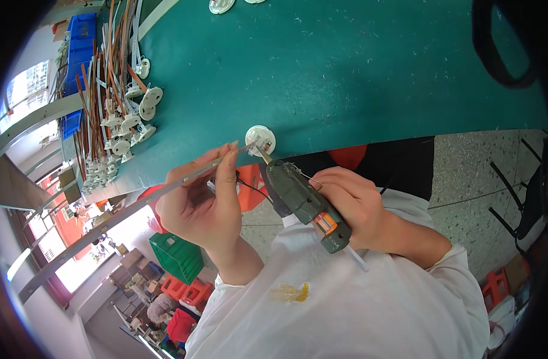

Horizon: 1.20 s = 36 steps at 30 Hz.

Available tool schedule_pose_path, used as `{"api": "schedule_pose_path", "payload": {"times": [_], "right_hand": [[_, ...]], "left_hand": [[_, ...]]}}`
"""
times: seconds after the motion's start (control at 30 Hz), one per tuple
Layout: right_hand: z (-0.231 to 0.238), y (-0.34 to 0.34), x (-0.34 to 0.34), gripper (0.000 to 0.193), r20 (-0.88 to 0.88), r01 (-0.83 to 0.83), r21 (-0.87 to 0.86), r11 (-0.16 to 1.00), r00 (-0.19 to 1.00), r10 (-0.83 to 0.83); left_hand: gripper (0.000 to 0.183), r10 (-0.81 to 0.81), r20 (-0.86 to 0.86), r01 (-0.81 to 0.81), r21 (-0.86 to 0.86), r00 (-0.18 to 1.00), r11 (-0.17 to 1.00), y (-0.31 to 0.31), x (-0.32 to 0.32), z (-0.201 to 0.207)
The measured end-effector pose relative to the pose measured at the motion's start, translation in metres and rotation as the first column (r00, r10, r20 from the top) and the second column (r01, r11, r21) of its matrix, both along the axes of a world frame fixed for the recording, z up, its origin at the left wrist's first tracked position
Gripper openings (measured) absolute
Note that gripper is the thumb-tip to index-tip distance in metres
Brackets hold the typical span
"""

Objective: Assembling plastic rods onto circular plastic bases using a hot glue gun.

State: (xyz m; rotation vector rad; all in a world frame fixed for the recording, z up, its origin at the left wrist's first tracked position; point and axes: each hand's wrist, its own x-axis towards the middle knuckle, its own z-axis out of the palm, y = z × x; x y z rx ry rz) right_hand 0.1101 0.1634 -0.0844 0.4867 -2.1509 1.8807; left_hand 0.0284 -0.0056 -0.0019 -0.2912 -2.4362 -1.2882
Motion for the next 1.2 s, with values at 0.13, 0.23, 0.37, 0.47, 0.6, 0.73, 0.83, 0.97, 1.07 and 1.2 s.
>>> {"api": "schedule_pose_path", "payload": {"times": [0.13,0.23,0.37,0.47,0.6,0.73,0.83,0.97,1.07,1.2], "right_hand": [[-0.0015,0.0001,0.0004,0.03,-0.002,0.001,0.015,1.0,1.0,-0.001],[0.001,0.0011,0.0044,0.033,0.043,0.014,0.015,1.0,0.999,-0.015],[0.0038,0.0016,0.0078,0.029,0.153,-0.024,0.056,0.998,0.988,0.015],[0.0015,0.0,0.0047,0.029,0.107,0.001,0.049,0.999,0.994,-0.007],[-0.0013,-0.0022,0.0006,0.033,-0.04,0.062,0.037,0.997,0.997,-0.061],[-0.0014,-0.0007,0.0008,0.034,-0.041,0.058,0.038,0.998,0.998,-0.056],[-0.0015,-0.0006,0.0027,0.033,0.002,0.031,0.029,0.999,1.0,-0.031],[-0.0025,-0.0032,0.0041,0.031,0.037,0.054,0.009,0.998,0.998,-0.054],[-0.0036,-0.0037,0.0039,0.031,0.034,0.065,-0.002,0.998,0.997,-0.065],[-0.0038,-0.0023,0.0051,0.028,0.049,0.04,0.026,0.999,0.998,-0.041]], "left_hand": [[0.014,0.044,0.023,-0.045,0.04,0.999,0.998,0.0015,0.0013,0.0],[0.014,0.007,0.027,-0.008,0.028,1.0,1.0,0.0,0.0013,0.0007],[0.013,0.004,0.016,-0.004,0.018,1.0,1.0,-0.0016,0.0011,-0.0005],[0.013,-0.01,0.012,0.01,0.027,1.0,1.0,-0.002,0.0014,-0.0004],[0.012,-0.003,0.027,0.002,0.014,1.0,1.0,-0.0018,0.0019,0.0012],[0.012,0.01,0.058,-0.011,0.02,0.998,1.0,-0.002,0.0018,0.0023],[0.012,-0.004,0.033,0.003,0.03,0.999,1.0,-0.0021,0.0021,0.001],[0.013,-0.019,0.049,0.019,0.006,0.999,1.0,-0.0045,0.0036,0.0023],[0.014,-0.032,0.064,0.032,-0.013,0.997,0.999,-0.0055,0.0038,0.0028],[0.014,-0.03,0.079,0.031,-0.004,0.996,1.0,-0.006,0.0036,0.0028]]}}
